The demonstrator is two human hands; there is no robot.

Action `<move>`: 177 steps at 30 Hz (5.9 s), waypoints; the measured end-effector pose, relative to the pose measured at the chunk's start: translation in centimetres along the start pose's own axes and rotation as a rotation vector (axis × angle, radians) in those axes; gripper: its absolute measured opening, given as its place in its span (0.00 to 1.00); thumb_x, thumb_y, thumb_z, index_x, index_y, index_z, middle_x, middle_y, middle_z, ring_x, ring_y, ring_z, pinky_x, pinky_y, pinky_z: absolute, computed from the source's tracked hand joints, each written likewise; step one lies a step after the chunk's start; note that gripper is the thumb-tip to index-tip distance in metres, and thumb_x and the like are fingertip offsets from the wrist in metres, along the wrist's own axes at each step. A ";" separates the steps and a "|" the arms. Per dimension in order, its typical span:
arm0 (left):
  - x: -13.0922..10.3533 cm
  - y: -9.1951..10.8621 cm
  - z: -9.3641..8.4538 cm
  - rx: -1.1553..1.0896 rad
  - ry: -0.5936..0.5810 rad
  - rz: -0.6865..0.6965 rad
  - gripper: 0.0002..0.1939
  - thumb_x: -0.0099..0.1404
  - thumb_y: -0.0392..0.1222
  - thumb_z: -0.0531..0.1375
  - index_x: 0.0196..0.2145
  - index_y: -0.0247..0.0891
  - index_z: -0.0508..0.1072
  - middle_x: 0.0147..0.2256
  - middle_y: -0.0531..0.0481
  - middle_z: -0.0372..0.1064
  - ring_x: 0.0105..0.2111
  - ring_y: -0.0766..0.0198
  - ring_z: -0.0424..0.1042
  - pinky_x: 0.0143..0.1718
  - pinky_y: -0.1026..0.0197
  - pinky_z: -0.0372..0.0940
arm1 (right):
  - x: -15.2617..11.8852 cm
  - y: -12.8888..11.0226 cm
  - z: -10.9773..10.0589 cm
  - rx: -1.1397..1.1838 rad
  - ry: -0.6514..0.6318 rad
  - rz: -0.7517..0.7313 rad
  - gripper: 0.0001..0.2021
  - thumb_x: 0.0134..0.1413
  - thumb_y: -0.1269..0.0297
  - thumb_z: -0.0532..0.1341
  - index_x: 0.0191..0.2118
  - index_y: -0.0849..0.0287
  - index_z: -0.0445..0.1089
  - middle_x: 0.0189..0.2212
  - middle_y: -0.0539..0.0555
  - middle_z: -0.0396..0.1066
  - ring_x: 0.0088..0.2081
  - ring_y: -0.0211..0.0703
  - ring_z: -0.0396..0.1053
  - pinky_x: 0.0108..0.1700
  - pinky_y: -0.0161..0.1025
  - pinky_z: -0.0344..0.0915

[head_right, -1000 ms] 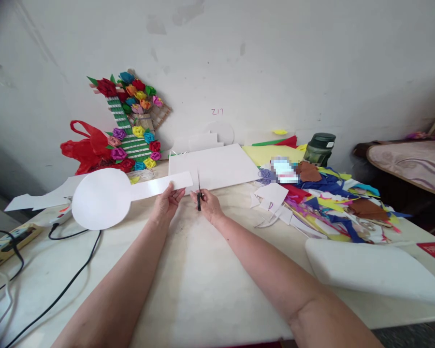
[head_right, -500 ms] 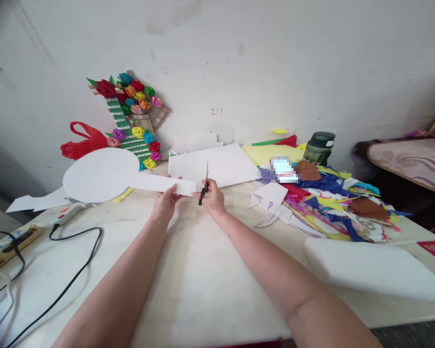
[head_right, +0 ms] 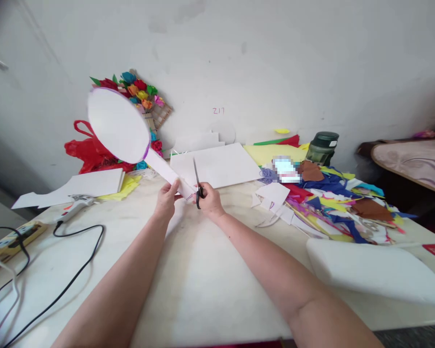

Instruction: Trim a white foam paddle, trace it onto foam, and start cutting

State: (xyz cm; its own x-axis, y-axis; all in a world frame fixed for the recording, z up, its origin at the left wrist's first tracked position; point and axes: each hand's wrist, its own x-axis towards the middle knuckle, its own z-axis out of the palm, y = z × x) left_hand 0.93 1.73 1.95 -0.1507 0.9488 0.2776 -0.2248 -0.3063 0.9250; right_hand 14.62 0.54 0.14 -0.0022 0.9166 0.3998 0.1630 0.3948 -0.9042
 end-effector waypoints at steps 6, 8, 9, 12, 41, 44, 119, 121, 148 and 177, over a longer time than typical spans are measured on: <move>0.3 -0.5 -0.5 -0.078 0.048 -0.013 0.22 0.47 0.53 0.61 0.34 0.32 0.69 0.26 0.49 0.70 0.24 0.65 0.68 0.25 0.64 0.62 | 0.0 -0.2 -0.2 0.379 -0.042 0.257 0.22 0.35 0.56 0.63 0.39 0.59 0.61 0.20 0.47 0.68 0.18 0.36 0.67 0.12 0.26 0.47; 0.3 -0.6 -0.8 -0.067 0.044 -0.046 0.22 0.47 0.53 0.62 0.34 0.32 0.69 0.26 0.49 0.69 0.23 0.65 0.68 0.25 0.64 0.63 | 0.1 -0.2 -0.5 0.401 0.013 0.302 0.21 0.37 0.54 0.62 0.38 0.60 0.61 0.20 0.49 0.68 0.16 0.35 0.65 0.12 0.26 0.44; 0.3 -0.7 -1.0 -0.062 0.036 -0.059 0.22 0.47 0.53 0.62 0.34 0.32 0.69 0.25 0.49 0.69 0.23 0.65 0.68 0.25 0.64 0.63 | 0.2 -0.1 -0.6 0.399 0.035 0.318 0.21 0.38 0.53 0.61 0.37 0.60 0.61 0.19 0.49 0.68 0.15 0.33 0.64 0.11 0.26 0.43; 0.5 -1.1 -1.5 -0.075 0.015 -0.090 0.23 0.47 0.53 0.62 0.36 0.33 0.68 0.26 0.49 0.69 0.23 0.65 0.68 0.25 0.64 0.63 | 0.4 -0.1 -0.7 0.376 0.068 0.349 0.21 0.38 0.52 0.61 0.37 0.61 0.62 0.17 0.49 0.68 0.13 0.30 0.60 0.12 0.26 0.43; -0.2 -1.0 -1.5 -0.128 -0.194 -0.257 0.23 0.53 0.53 0.58 0.40 0.34 0.62 0.26 0.44 0.72 0.25 0.58 0.72 0.24 0.60 0.67 | 0.1 0.4 -0.2 0.050 0.040 0.194 0.18 0.37 0.54 0.61 0.36 0.59 0.66 0.21 0.47 0.66 0.22 0.33 0.62 0.22 0.30 0.58; -0.2 -1.0 -1.6 -0.123 -0.225 -0.242 0.24 0.51 0.50 0.60 0.42 0.33 0.63 0.29 0.42 0.72 0.25 0.58 0.72 0.24 0.60 0.67 | 0.3 0.4 -0.9 -0.307 0.031 0.034 0.16 0.40 0.55 0.60 0.37 0.55 0.67 0.25 0.47 0.69 0.28 0.36 0.66 0.30 0.33 0.60; -0.2 -0.7 -2.6 -0.307 -0.235 -0.162 0.24 0.52 0.40 0.61 0.47 0.36 0.63 0.49 0.38 0.63 0.40 0.54 0.70 0.37 0.57 0.67 | 1.0 0.7 -3.4 -0.920 0.030 -0.130 0.15 0.46 0.50 0.54 0.31 0.54 0.70 0.22 0.50 0.71 0.25 0.38 0.66 0.25 0.32 0.48; -0.2 -0.7 -2.5 -0.310 -0.238 -0.167 0.24 0.52 0.40 0.61 0.48 0.36 0.63 0.49 0.38 0.63 0.40 0.54 0.70 0.37 0.57 0.67 | 1.1 0.9 -3.2 -0.833 0.022 -0.090 0.14 0.45 0.51 0.55 0.31 0.54 0.70 0.21 0.49 0.71 0.24 0.37 0.65 0.25 0.31 0.49; 0.1 -1.0 -2.8 -0.435 -0.231 -0.155 0.23 0.56 0.38 0.58 0.50 0.38 0.59 0.45 0.39 0.67 0.37 0.56 0.71 0.38 0.52 0.67 | 0.9 1.3 -1.5 -0.284 -0.129 0.072 0.20 0.31 0.61 0.64 0.38 0.57 0.68 0.26 0.49 0.71 0.28 0.39 0.67 0.31 0.35 0.63; -0.3 -1.0 -1.6 -0.341 -0.272 -0.248 0.20 0.55 0.41 0.59 0.45 0.33 0.65 0.46 0.39 0.66 0.33 0.59 0.71 0.35 0.53 0.68 | 0.3 -1.2 0.1 0.368 -0.069 0.379 0.22 0.31 0.70 0.63 0.40 0.60 0.65 0.20 0.45 0.68 0.18 0.30 0.61 0.26 0.31 0.61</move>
State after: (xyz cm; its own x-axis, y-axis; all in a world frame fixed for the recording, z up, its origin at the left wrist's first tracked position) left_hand -0.35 1.59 0.51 0.1935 0.9680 0.1598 -0.5311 -0.0336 0.8467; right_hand 14.31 0.31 1.35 -0.0774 0.9964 0.0356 -0.1923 0.0201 -0.9811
